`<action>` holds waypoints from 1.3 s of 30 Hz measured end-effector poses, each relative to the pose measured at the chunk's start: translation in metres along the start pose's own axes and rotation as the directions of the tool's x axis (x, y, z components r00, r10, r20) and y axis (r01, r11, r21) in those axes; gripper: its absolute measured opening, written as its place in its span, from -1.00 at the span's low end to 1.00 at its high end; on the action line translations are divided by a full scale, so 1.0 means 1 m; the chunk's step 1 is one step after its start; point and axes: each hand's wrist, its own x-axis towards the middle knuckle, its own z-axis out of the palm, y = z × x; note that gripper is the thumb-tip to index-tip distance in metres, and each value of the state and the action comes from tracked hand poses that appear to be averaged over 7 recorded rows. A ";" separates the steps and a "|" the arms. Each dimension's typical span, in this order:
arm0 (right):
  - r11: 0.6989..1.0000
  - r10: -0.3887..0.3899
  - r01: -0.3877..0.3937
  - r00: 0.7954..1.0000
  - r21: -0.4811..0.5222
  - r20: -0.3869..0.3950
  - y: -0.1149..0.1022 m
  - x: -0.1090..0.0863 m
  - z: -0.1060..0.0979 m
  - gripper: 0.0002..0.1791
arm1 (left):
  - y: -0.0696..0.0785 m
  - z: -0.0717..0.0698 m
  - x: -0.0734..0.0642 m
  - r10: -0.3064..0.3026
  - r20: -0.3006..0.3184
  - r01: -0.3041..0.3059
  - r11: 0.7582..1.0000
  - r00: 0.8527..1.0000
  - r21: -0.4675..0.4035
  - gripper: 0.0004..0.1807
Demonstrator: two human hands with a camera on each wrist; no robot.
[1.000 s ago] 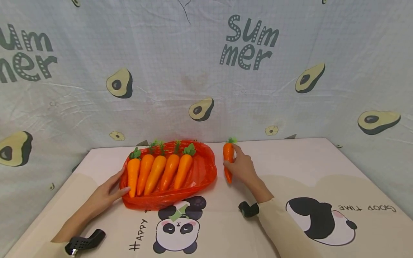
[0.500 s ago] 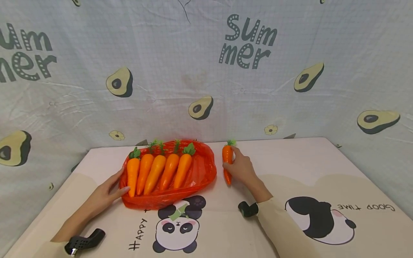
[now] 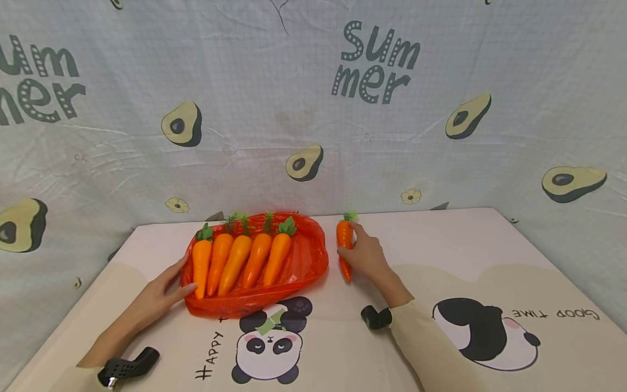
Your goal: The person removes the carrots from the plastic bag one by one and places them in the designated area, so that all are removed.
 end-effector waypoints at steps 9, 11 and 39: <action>1.000 -0.012 0.012 1.000 0.004 0.016 0.001 0.001 0.000 -0.20 | 0.002 0.000 0.000 -0.013 0.006 0.013 1.000 1.000 0.000 -0.06; 1.000 -0.019 0.019 1.000 0.002 0.025 0.001 0.001 0.000 -0.20 | 0.003 -0.001 0.000 -0.016 0.007 0.016 1.000 1.000 -0.004 -0.05; 0.998 -0.058 0.057 0.997 0.019 0.052 0.007 0.005 0.001 -0.21 | 0.006 -0.001 -0.001 -0.047 0.014 0.047 0.999 0.999 -0.005 -0.04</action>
